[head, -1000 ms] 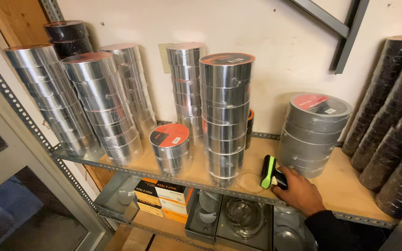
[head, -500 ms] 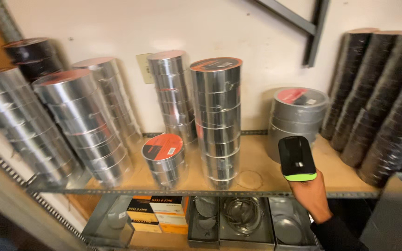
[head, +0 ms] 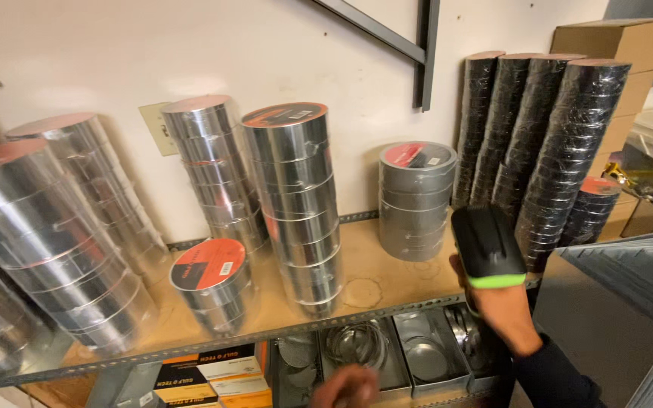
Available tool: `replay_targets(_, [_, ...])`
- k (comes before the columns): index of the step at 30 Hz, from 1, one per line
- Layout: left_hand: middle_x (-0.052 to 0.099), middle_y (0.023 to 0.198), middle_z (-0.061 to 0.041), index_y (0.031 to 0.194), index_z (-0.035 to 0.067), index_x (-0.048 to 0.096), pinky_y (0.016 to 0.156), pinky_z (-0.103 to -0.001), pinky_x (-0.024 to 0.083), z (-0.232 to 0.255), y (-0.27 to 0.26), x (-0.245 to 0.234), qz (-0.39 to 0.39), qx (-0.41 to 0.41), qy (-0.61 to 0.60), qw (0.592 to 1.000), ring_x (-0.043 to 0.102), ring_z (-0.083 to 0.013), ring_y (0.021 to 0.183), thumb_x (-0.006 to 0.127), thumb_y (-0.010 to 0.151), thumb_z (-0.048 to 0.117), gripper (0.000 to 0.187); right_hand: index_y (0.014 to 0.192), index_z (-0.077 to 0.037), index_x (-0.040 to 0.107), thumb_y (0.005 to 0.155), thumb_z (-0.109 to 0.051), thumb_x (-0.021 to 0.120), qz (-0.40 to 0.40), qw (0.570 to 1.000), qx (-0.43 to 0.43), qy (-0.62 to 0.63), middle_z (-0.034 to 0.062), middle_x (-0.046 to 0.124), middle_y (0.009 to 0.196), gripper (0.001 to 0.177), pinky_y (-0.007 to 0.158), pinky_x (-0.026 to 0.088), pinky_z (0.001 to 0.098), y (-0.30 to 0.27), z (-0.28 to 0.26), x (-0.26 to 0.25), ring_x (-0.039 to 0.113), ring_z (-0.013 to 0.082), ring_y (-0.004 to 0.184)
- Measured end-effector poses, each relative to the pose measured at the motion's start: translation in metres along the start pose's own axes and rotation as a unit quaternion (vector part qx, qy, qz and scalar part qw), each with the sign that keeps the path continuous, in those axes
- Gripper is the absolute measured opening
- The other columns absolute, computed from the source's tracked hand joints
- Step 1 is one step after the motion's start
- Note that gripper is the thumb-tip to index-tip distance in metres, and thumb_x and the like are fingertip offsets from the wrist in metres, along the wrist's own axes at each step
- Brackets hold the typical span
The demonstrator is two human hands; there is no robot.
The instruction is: The person uses a handheld barcode scanner to scan the labels on rolls of duct tape and aluminum foil tape before placing the items into a wire basket.
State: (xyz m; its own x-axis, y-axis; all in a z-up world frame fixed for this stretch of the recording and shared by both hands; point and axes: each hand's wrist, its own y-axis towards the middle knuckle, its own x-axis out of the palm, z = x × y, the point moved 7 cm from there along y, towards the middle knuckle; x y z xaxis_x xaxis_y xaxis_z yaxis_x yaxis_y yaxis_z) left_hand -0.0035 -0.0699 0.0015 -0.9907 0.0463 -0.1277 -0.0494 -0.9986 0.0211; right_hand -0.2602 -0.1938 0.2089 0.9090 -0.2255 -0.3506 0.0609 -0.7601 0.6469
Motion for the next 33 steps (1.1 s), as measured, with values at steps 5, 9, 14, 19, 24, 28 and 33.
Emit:
replay_targets(5, [0.079,0.099,0.002,0.111,0.018,0.078,0.081,-0.031,0.055,0.150,0.067,0.018,0.038,0.183,0.055,0.981,0.073,-0.0121,0.091,0.065,0.098,0.043,0.032,0.100,-0.008,0.072,0.094,-0.028,0.080,0.060,0.951,0.254,0.164,0.0091,0.067,0.080,0.023,0.054,0.040,0.0335,0.036,0.050,0.002,0.051,0.0153,0.061])
replay_targets(9, [0.079,0.103,0.003,0.112,0.018,0.075,0.080,-0.027,0.054,0.209,0.144,0.018,0.161,0.268,0.085,0.946,0.069,-0.0100,0.088,0.074,0.096,0.030,0.020,0.093,-0.009,0.064,0.092,-0.033,0.083,0.099,0.951,0.241,0.167,0.0077,0.057,0.068,0.031,0.054,0.040,0.0365,0.085,0.069,0.007,0.051,0.0152,0.060])
replay_targets(14, [0.051,0.138,-0.029,0.147,0.013,0.054,0.100,-0.067,0.047,0.245,0.222,0.021,0.231,0.261,0.156,0.924,0.053,-0.0532,0.127,0.085,0.080,0.051,0.084,0.089,-0.006,0.070,0.096,-0.026,0.082,0.110,0.975,0.146,0.129,0.0104,0.064,0.068,0.025,0.066,0.050,0.0439,0.135,0.091,0.016,0.064,0.0213,0.063])
replay_targets(19, [0.029,0.164,-0.036,0.164,0.020,0.041,0.116,-0.076,0.030,0.246,0.265,0.026,0.194,0.197,0.158,0.948,0.031,-0.0595,0.151,0.089,0.066,0.060,0.116,0.087,-0.005,0.068,0.096,-0.028,0.081,0.113,0.972,0.145,0.145,0.0120,0.060,0.067,0.028,0.066,0.047,0.0454,0.171,0.128,0.032,0.062,0.0218,0.064])
replay_targets(24, [0.058,0.145,-0.027,0.131,0.019,0.068,0.113,-0.056,0.044,0.234,0.287,0.015,0.261,0.308,0.109,0.909,0.057,-0.0502,0.136,0.103,0.056,0.042,0.085,0.093,-0.009,0.067,0.094,-0.027,0.085,0.122,0.971,0.147,0.145,0.0073,0.061,0.072,0.025,0.069,0.050,0.0399,0.177,0.113,0.026,0.058,0.0181,0.063])
replay_targets(28, [0.054,0.154,-0.026,0.130,0.027,0.071,0.115,-0.054,0.044,0.226,0.296,0.012,0.279,0.293,0.100,0.909,0.056,-0.0465,0.140,0.103,0.051,0.042,0.086,0.081,-0.011,0.062,0.092,-0.023,0.084,0.124,0.959,0.174,0.187,0.0050,0.053,0.056,0.026,0.051,0.043,0.0307,0.188,0.141,0.032,0.053,0.0149,0.046])
replay_targets(33, [0.043,0.160,-0.036,0.126,0.017,0.072,0.118,-0.058,0.039,0.249,0.266,0.018,0.267,0.327,0.076,0.903,0.048,-0.0540,0.144,0.103,0.055,0.028,0.078,0.087,-0.012,0.065,0.095,-0.024,0.085,0.109,0.952,0.187,0.217,0.0070,0.051,0.055,0.025,0.047,0.045,0.0330,0.169,0.065,0.005,0.054,0.0168,0.044])
